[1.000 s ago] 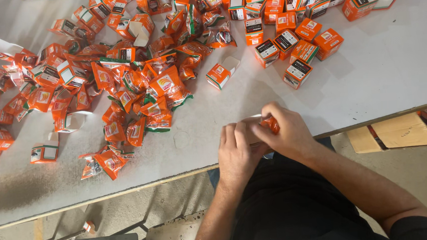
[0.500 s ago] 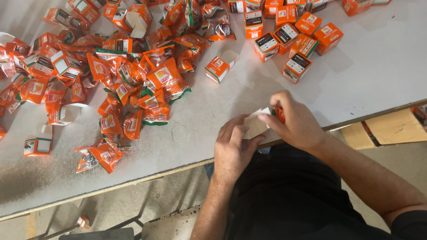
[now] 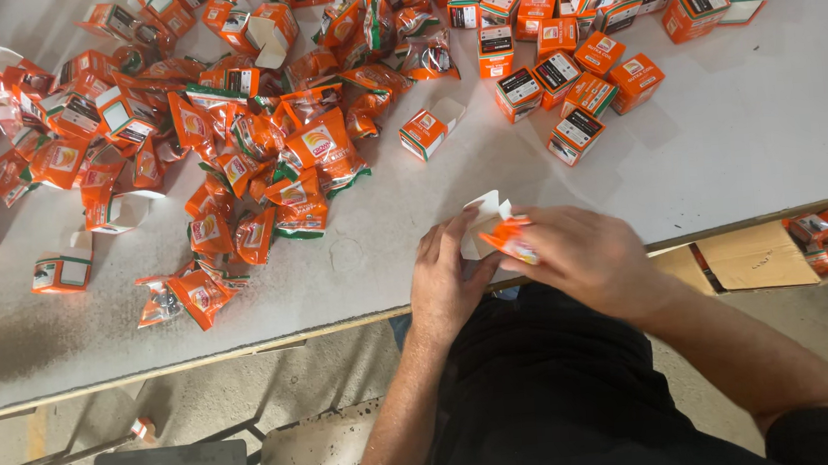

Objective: The person sits at a table covered with orange packets and small white paper boxes. They open a paper box, place an orange packet inside, close it, and push the packed box onto a pile, repeating this with one packet at a time.

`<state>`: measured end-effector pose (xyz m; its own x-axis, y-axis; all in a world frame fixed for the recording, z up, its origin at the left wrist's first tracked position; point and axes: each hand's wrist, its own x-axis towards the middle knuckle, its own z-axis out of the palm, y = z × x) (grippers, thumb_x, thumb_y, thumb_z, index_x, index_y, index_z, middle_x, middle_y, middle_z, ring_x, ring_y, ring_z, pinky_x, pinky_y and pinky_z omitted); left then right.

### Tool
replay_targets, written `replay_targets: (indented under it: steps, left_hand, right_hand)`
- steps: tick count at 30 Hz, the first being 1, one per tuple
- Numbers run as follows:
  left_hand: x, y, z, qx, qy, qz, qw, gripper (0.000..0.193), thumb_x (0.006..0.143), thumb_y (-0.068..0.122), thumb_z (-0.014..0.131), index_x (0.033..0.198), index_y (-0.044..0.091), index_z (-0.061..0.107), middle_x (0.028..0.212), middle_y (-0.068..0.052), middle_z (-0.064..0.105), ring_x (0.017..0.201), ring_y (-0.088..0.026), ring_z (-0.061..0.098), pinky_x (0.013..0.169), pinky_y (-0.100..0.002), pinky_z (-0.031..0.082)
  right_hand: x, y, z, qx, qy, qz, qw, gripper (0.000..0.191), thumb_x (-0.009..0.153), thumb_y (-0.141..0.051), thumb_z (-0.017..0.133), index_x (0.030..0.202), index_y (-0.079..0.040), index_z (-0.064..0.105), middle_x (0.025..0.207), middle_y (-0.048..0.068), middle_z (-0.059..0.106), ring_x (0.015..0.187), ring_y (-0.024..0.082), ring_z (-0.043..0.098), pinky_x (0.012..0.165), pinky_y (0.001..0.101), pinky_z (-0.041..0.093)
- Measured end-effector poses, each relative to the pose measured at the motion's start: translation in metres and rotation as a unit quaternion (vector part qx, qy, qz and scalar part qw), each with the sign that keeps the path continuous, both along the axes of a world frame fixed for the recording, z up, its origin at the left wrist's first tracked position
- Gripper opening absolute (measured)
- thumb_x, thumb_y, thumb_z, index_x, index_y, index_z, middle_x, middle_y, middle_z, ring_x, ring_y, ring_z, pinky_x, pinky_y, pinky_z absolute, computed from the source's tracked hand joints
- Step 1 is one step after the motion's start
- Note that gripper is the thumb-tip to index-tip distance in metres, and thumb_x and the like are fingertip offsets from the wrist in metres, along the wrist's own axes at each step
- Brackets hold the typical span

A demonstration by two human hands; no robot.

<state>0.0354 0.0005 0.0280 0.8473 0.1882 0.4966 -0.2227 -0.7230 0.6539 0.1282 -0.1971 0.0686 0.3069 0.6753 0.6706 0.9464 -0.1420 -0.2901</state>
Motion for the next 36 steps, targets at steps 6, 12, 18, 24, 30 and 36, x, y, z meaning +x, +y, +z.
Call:
replay_targets:
  steps: [6, 12, 18, 24, 30, 36]
  left_hand:
    - [0.0, -0.001, -0.002, -0.011, 0.001, 0.01, 1.0, 0.069, 0.071, 0.006, 0.085, 0.131, 0.004, 0.052, 0.124, -0.015, 0.067, 0.113, -0.037, 0.065, 0.098, -0.047, 0.053]
    - [0.001, -0.003, 0.001, 0.017, -0.023, 0.014, 0.999, 0.05, 0.074, 0.011, 0.088, 0.115, 0.007, 0.06, 0.123, -0.013, 0.069, 0.112, -0.035, 0.068, 0.098, -0.046, 0.054]
    - [0.0, -0.009, 0.008, 0.022, -0.052, 0.014, 0.998, 0.054, 0.082, 0.018, 0.086, 0.124, -0.002, 0.059, 0.126, -0.016, 0.065, 0.113, -0.037, 0.065, 0.096, -0.046, 0.054]
    - [0.001, -0.008, 0.011, 0.086, -0.019, 0.017, 0.996, 0.042, 0.081, 0.016, 0.086, 0.112, 0.003, 0.06, 0.117, -0.015, 0.062, 0.106, -0.036, 0.064, 0.092, -0.047, 0.054]
    - [-0.005, -0.013, 0.004, 0.073, -0.079, 0.076, 0.991, 0.055, 0.078, 0.014, 0.088, 0.123, 0.002, 0.06, 0.119, -0.018, 0.058, 0.112, -0.036, 0.058, 0.094, -0.046, 0.053]
    - [-0.01, -0.012, 0.008, 0.145, -0.106, 0.068, 0.981, 0.051, 0.078, 0.006, 0.085, 0.127, 0.005, 0.067, 0.128, -0.008, 0.062, 0.123, -0.035, 0.059, 0.103, -0.044, 0.053]
  right_hand:
    - [0.001, 0.034, 0.033, -0.178, -0.117, 0.026, 0.977, 0.033, 0.08, -0.013, 0.07, 0.112, -0.006, 0.065, 0.12, 0.01, 0.062, 0.115, 0.032, 0.066, 0.093, 0.0428, 0.057]
    - [0.012, 0.015, 0.041, -0.169, 0.023, 0.048, 0.984, 0.034, 0.087, -0.01, 0.073, 0.119, 0.002, 0.067, 0.124, 0.017, 0.062, 0.107, 0.032, 0.062, 0.085, 0.0381, 0.051]
    - [0.032, 0.023, 0.022, -0.154, -0.027, 0.073, 0.985, 0.036, 0.076, -0.001, 0.069, 0.112, -0.002, 0.069, 0.112, 0.009, 0.067, 0.103, 0.03, 0.062, 0.09, 0.0409, 0.053]
    - [0.03, 0.03, 0.002, -0.085, -0.06, 0.006, 0.995, 0.025, 0.087, -0.005, 0.072, 0.111, -0.002, 0.068, 0.112, 0.008, 0.065, 0.106, 0.028, 0.059, 0.093, 0.0411, 0.051]
    - [0.012, 0.027, -0.009, -0.102, -0.038, -0.057, 0.992, 0.038, 0.088, -0.023, 0.076, 0.121, -0.007, 0.07, 0.13, 0.009, 0.058, 0.122, 0.035, 0.047, 0.104, 0.0509, 0.042]
    - [0.014, 0.027, -0.015, -0.109, 0.05, -0.04, 0.992, 0.047, 0.087, -0.021, 0.074, 0.132, -0.008, 0.065, 0.135, 0.017, 0.043, 0.133, 0.041, 0.042, 0.111, 0.0517, 0.039]
